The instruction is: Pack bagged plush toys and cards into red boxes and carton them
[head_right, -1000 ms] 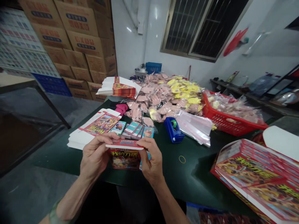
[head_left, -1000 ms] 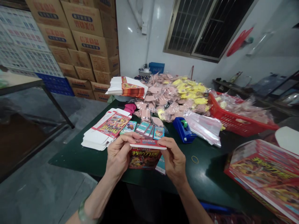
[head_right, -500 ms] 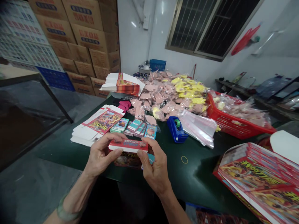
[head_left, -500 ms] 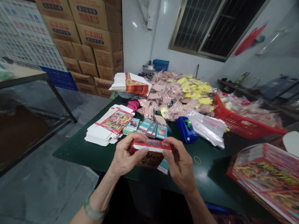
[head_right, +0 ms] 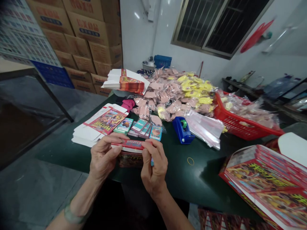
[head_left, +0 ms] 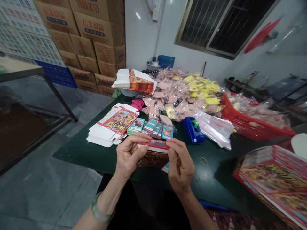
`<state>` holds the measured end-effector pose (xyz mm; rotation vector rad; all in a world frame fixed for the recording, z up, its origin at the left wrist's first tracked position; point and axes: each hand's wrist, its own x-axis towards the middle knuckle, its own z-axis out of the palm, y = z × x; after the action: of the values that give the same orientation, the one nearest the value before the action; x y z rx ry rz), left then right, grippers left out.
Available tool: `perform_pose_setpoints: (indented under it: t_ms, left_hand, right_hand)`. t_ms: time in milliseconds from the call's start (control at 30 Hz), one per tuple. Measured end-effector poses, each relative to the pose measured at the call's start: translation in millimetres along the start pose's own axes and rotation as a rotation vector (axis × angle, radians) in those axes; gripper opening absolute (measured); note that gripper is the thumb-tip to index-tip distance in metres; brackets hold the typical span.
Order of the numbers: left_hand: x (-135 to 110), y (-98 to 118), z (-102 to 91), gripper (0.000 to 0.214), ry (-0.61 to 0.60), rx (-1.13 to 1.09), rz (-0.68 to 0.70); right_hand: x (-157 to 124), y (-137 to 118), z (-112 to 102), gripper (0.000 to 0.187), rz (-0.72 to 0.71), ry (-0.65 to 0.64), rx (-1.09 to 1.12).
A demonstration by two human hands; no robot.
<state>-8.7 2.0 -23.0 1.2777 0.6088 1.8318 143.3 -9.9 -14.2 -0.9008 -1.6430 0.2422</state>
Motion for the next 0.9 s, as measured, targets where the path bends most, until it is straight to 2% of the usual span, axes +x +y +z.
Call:
perform_pose_setpoints:
  t_ms: [133, 267, 400, 500, 600, 633, 700, 733, 800, 900]
  left_hand:
    - [-5, -4, 1.4, 0.009, -0.003, 0.064, 0.083]
    - [-5, -2, 4.5, 0.008, -0.025, 0.210, 0.176]
    - [0, 0, 2.8, 0.027, -0.131, 0.516, 0.289]
    - [3, -1, -1.0, 0.029, -0.218, 0.675, 0.319]
    - [1, -3, -1.8, 0.028, -0.161, 0.735, 0.371]
    - [0, -3, -1.2, 0.028, -0.114, 0.762, 0.392]
    - [-3, -2, 0.6, 0.026, -0.043, 0.836, 0.424]
    - [-5, -2, 1.5, 0.024, -0.027, 0.868, 0.439]
    - [-6, -2, 2.8, 0.020, -0.034, 0.910, 0.469]
    - [-8, -4, 2.7, 0.020, -0.059, 0.926, 0.511]
  right_hand:
    - [-11, 17, 8, 0.033, -0.098, 0.043, -0.060]
    - [-15, 29, 11, 0.035, -0.134, 0.070, -0.050]
    - [-14, 27, 12, 0.032, -0.108, 0.081, -0.015]
    - [-9, 24, 7, 0.027, -0.086, 0.043, 0.030]
    - [4, 36, -14, 0.037, 0.015, -0.044, 0.077]
    - [9, 46, -27, 0.043, 0.118, -0.027, 0.071]
    - [23, 73, -56, 0.047, 0.385, 0.094, -0.003]
    - [30, 89, -72, 0.042, 0.526, 0.180, -0.102]
    - [45, 120, -102, 0.032, 0.632, 0.228, -0.205]
    - [64, 155, -128, 0.018, 0.756, 0.132, -0.266]
